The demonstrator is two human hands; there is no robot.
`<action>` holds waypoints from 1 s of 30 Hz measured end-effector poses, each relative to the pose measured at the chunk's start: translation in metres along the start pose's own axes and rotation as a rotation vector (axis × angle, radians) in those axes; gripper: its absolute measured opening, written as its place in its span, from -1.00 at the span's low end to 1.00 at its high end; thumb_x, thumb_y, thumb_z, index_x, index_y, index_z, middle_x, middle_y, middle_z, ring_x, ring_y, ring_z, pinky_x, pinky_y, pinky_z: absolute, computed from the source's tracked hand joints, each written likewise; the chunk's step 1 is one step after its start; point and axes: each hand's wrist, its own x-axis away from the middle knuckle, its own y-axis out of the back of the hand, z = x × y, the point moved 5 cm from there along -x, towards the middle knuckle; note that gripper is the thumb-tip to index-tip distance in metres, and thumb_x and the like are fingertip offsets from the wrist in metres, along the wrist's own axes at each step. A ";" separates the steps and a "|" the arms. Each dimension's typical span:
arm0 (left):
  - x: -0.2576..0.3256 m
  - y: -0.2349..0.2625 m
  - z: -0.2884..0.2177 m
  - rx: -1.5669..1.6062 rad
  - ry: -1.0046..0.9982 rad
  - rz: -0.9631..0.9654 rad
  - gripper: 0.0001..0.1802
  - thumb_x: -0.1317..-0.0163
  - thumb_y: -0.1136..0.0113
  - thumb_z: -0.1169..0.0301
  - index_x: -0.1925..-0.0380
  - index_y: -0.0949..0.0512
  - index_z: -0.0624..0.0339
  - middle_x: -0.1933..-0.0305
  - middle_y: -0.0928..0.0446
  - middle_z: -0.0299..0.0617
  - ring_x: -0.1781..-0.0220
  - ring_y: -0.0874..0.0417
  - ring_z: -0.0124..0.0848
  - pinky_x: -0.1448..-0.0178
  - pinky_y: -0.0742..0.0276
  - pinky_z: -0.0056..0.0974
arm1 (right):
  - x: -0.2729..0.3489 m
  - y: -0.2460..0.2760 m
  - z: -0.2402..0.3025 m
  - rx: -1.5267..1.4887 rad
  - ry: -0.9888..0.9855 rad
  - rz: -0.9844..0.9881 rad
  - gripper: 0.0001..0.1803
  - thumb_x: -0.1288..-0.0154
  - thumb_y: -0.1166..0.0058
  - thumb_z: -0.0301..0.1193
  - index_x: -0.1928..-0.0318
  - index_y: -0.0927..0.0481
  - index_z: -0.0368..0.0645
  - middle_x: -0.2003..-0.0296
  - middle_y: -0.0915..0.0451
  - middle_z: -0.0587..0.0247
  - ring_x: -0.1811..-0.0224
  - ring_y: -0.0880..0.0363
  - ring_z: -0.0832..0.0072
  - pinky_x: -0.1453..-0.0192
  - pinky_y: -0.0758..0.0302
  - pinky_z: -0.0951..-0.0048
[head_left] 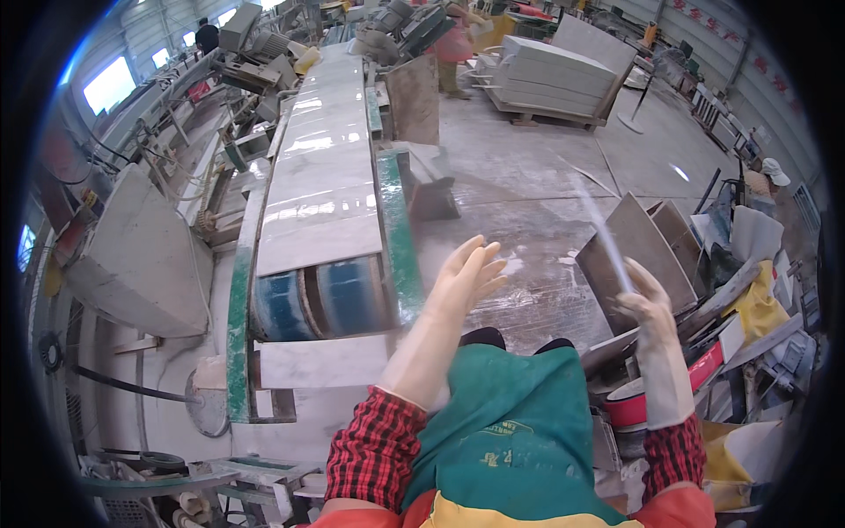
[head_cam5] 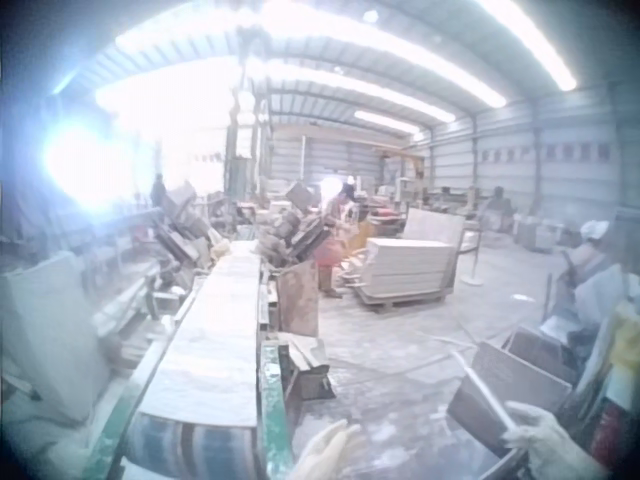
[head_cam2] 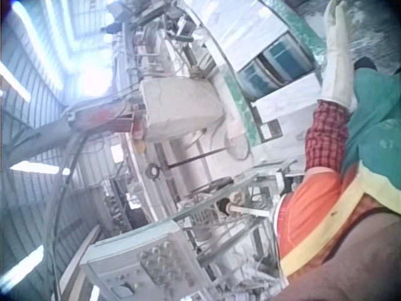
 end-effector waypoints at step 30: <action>0.058 0.268 -0.045 0.333 -0.521 -0.943 -0.63 -0.45 0.09 0.52 -0.22 -0.21 0.09 -0.21 -0.36 0.05 -0.23 -0.50 0.03 -0.23 -0.60 0.21 | -0.019 0.253 -0.145 1.478 -0.026 -0.362 -0.37 -0.20 -0.19 -0.17 -0.24 -0.47 -0.19 -0.19 -0.51 -0.04 -0.28 -0.41 0.06 -0.39 -0.30 0.18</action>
